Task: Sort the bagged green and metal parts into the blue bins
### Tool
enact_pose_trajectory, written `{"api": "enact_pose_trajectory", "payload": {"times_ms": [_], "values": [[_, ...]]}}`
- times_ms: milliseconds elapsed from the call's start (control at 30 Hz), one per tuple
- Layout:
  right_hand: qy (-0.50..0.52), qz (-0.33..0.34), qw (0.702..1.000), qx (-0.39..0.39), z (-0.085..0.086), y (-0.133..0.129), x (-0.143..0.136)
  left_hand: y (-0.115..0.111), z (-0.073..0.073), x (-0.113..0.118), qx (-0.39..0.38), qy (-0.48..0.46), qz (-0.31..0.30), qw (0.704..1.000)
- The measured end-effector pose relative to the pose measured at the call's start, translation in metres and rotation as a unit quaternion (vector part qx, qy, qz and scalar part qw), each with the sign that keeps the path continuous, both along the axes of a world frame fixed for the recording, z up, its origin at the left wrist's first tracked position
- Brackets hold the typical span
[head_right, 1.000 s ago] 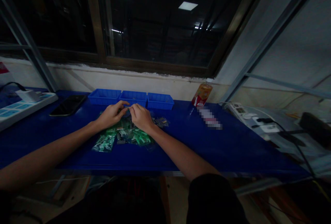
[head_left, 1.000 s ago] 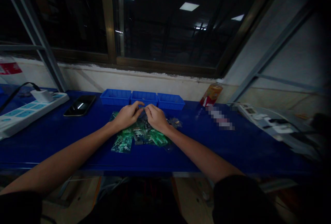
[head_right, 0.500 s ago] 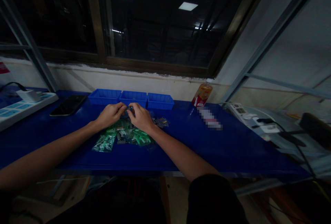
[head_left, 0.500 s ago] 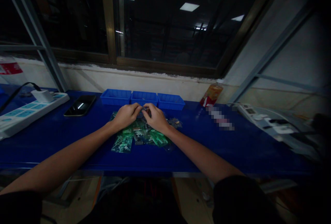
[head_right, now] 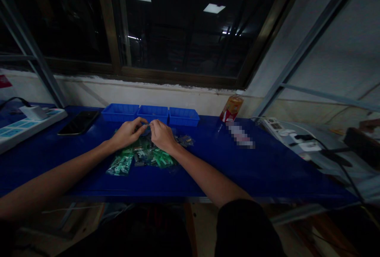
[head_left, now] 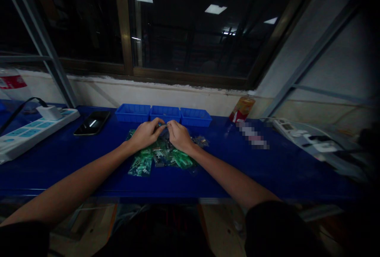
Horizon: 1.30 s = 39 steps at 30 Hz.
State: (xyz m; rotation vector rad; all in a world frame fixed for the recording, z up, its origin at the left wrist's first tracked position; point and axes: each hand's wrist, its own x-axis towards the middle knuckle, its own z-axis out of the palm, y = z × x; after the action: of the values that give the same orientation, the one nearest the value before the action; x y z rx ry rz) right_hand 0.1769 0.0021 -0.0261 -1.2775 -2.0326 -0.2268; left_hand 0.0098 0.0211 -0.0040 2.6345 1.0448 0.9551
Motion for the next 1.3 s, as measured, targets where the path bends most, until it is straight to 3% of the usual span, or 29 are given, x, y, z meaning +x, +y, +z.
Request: {"api": "enact_pose_trajectory", "payload": {"times_ms": [200, 367, 633, 967, 1300], "values": [[-0.022, -0.018, 1.000, -0.009, 0.0023, -0.0019, -0.0013, 0.0021, -0.0019, -0.0006, 0.011, 0.011, 0.012, 1.000], [0.017, 0.002, 1.000, -0.010, 0.0047, -0.0055, -0.0021, 0.0036, -0.0013, -0.0007, 0.009, 0.019, 0.041, 0.999], [0.023, 0.039, 0.999, -0.012, 0.0049, -0.0057, -0.0023, 0.0058, -0.0026, -0.0014, -0.001, 0.024, 0.032, 0.999], [0.002, -0.037, 0.999, 0.004, 0.0012, 0.0009, 0.0006, 0.0018, -0.0025, -0.0001, 0.006, -0.017, -0.024, 1.000], [0.040, 0.038, 0.998, -0.011, 0.0035, -0.0046, -0.0005, 0.0048, -0.0017, -0.0012, 0.008, -0.005, 0.025, 1.000]]}}
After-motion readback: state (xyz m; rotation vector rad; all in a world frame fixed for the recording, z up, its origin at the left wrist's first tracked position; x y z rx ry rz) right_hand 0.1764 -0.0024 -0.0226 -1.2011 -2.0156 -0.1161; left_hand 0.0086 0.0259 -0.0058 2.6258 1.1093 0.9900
